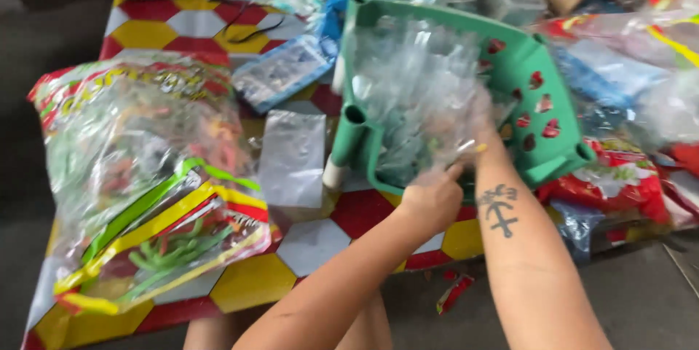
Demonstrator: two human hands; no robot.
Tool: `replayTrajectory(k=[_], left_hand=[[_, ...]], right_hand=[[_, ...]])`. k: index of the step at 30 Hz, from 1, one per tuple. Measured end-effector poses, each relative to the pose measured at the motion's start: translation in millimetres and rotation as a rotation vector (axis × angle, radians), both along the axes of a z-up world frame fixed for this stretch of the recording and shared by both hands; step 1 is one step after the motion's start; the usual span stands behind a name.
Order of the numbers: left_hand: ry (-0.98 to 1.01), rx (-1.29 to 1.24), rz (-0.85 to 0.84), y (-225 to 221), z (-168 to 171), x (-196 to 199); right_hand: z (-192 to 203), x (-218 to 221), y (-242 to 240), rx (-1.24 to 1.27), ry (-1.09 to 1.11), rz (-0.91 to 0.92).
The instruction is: Packing individual gummy candies from a large bulk bag into small plastic bags for individual sale or distribution.
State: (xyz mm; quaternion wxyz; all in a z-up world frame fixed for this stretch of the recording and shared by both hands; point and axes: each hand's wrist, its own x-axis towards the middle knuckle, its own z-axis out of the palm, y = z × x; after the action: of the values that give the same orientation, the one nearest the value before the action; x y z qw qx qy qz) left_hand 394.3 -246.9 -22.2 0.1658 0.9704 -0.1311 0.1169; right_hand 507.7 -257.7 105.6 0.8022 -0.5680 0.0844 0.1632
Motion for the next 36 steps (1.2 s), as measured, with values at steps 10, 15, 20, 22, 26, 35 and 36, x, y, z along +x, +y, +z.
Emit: replayTrajectory(k=[10,15,20,22,26,35,36], left_hand=[[-0.663,0.139,0.152,9,15,-20],[-0.847,0.05,0.193,4,-2,-11],[-1.097,-0.075,0.133,0,-35,17],[-1.118,-0.11,0.094,8,-29,19],[-0.474,0.107,-0.063,20,9,-21],[-0.527,0.181,-0.294,34,-2,-17],[-0.527,0.181,-0.296,33,-11,-18]], right_hand=[[-56,33,-36,-0.066,0.011,-0.059],[-144,117,-99,-0.247,0.15,-0.325],[-31,-7,-13,-0.038,-0.022,0.008],[-40,-4,-13,0.039,-0.019,-0.021],[-11,-52,-4,0.114,-0.026,-0.022],[-1,-44,4,-0.096,-0.049,-0.13],[-12,-27,-13,-0.095,-0.049,-0.132]])
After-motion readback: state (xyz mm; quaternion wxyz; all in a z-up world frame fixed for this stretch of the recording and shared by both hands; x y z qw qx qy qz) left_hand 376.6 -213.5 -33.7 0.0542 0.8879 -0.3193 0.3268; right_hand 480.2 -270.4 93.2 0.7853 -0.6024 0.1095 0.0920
